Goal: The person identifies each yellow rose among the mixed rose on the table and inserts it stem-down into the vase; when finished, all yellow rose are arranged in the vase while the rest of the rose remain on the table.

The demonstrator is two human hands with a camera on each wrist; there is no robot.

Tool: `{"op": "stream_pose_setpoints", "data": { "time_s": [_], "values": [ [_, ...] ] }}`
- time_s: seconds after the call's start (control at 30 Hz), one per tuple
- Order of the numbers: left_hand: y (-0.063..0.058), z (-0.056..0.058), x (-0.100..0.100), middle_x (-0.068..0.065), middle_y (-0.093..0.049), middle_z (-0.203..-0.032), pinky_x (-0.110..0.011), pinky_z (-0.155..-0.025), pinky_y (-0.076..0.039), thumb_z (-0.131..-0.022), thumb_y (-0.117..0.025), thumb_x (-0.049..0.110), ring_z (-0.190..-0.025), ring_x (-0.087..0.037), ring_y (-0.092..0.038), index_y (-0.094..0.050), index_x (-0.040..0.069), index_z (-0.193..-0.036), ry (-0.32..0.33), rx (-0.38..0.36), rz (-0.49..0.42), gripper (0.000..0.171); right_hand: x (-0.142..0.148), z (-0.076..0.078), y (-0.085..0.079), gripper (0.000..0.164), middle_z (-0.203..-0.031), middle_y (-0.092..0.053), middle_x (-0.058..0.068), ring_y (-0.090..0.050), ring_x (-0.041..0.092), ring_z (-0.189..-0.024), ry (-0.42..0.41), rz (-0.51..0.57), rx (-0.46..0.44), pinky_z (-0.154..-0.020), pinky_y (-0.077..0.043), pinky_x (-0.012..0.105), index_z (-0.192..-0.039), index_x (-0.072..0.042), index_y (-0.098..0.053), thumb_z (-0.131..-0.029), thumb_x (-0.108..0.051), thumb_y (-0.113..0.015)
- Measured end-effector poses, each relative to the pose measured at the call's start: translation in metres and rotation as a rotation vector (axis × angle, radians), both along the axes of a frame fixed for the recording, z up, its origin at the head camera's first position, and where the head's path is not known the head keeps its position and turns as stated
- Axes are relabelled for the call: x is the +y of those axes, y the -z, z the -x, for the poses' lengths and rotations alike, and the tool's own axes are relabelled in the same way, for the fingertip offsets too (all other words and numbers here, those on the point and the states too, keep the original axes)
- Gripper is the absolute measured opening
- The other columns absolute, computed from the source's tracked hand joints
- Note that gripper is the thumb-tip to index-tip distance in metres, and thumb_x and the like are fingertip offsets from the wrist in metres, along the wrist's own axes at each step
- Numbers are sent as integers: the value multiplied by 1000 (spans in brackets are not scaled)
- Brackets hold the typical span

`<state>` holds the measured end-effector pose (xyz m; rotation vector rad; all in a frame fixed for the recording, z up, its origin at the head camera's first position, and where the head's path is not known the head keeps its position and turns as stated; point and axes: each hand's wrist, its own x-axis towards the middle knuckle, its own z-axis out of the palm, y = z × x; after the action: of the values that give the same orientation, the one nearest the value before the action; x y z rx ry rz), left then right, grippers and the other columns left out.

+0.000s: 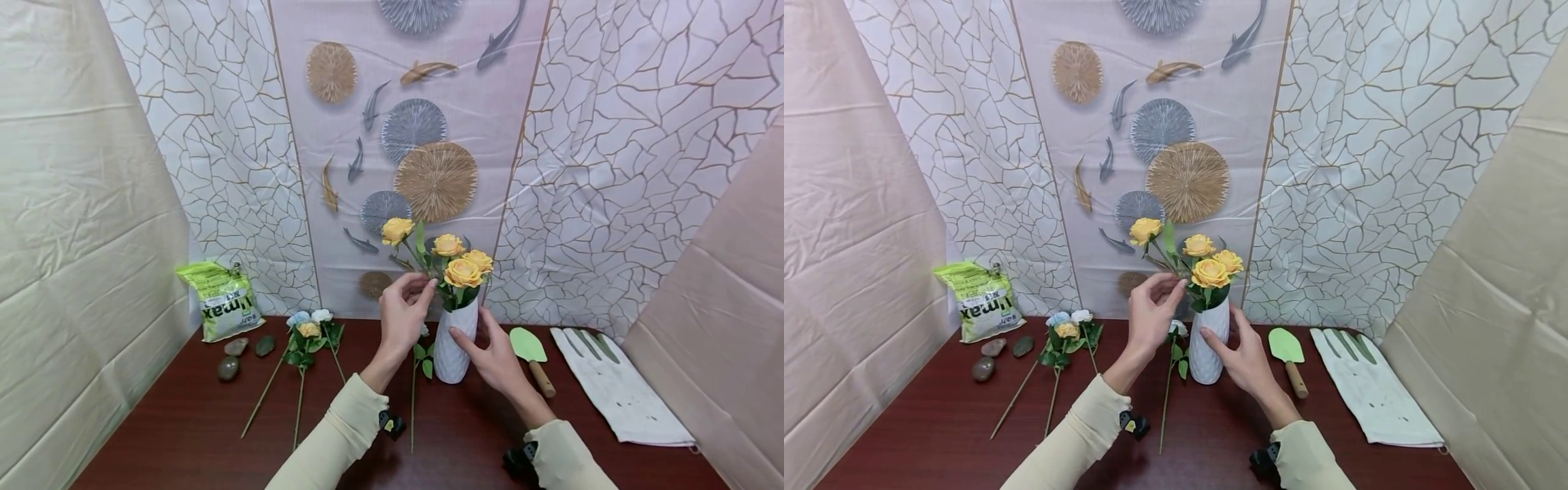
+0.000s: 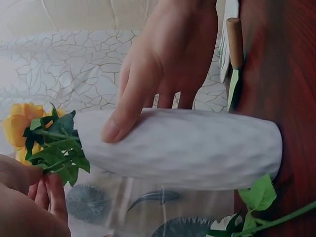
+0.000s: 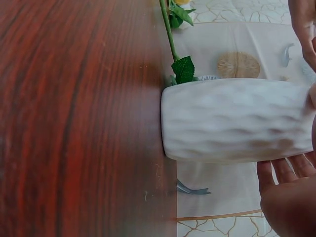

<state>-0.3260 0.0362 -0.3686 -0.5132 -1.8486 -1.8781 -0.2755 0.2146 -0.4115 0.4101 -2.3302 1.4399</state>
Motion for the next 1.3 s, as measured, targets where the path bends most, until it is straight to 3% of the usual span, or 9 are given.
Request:
{"op": "stream_pose_setpoints", "data": {
  "time_s": [0.4,0.57,0.73,0.87,1.03,1.17,1.3],
  "values": [
    [4,1,4,-2,-76,-97,-40,-85,-61,-92,-75,27,-91,-18,-73,-75,18,-101,12,-46,-6,13,14,26,31,67,-144,-56,0,-58,19,-129,6,-1,28,-99,-54,42,-153,-29,-35,-96,-40,-68],
    [5,4,7,3,-77,-94,-34,-85,-61,-92,-75,31,-89,-12,-73,-76,24,-100,5,-42,64,10,13,24,29,65,-142,-57,0,-58,18,-128,3,6,22,-99,-54,37,-152,-29,-37,-96,-40,-68],
    [10,4,6,7,-75,-91,-31,-83,-60,-93,-73,27,-88,-10,-71,-75,27,-97,8,-50,136,4,6,11,14,64,-141,-58,4,-59,21,-127,-9,11,23,-98,-55,37,-152,-21,-39,-97,-35,-68],
    [15,3,5,10,-73,-88,-29,-77,-59,-91,-70,18,-86,-9,-70,-75,30,-95,12,-73,178,14,5,8,11,64,-140,-59,3,-60,19,-126,-6,13,11,-98,-54,38,-152,-22,-39,-96,-35,-69],
    [13,2,3,6,-73,-91,-33,-78,-59,-89,-76,24,-88,-13,-70,-74,28,-102,43,-75,86,14,11,21,26,65,-140,-58,1,-59,18,-126,6,7,13,-99,-54,42,-152,-26,-38,-96,-38,-69],
    [3,4,-1,1,-73,-102,-36,-85,-59,-89,-78,32,-95,-17,-70,-70,24,-113,93,-46,-16,26,13,25,31,65,-142,-57,-2,-58,17,-128,11,-10,31,-99,-54,40,-152,-32,-37,-96,-41,-68],
    [-5,7,0,-1,-74,-107,-34,-89,-59,-93,-74,27,-99,-17,-71,-71,20,-114,109,-12,-15,23,13,26,32,65,-143,-56,-6,-58,14,-129,10,-1,31,-99,-54,33,-151,-37,-36,-95,-42,-68]
  ]
}}
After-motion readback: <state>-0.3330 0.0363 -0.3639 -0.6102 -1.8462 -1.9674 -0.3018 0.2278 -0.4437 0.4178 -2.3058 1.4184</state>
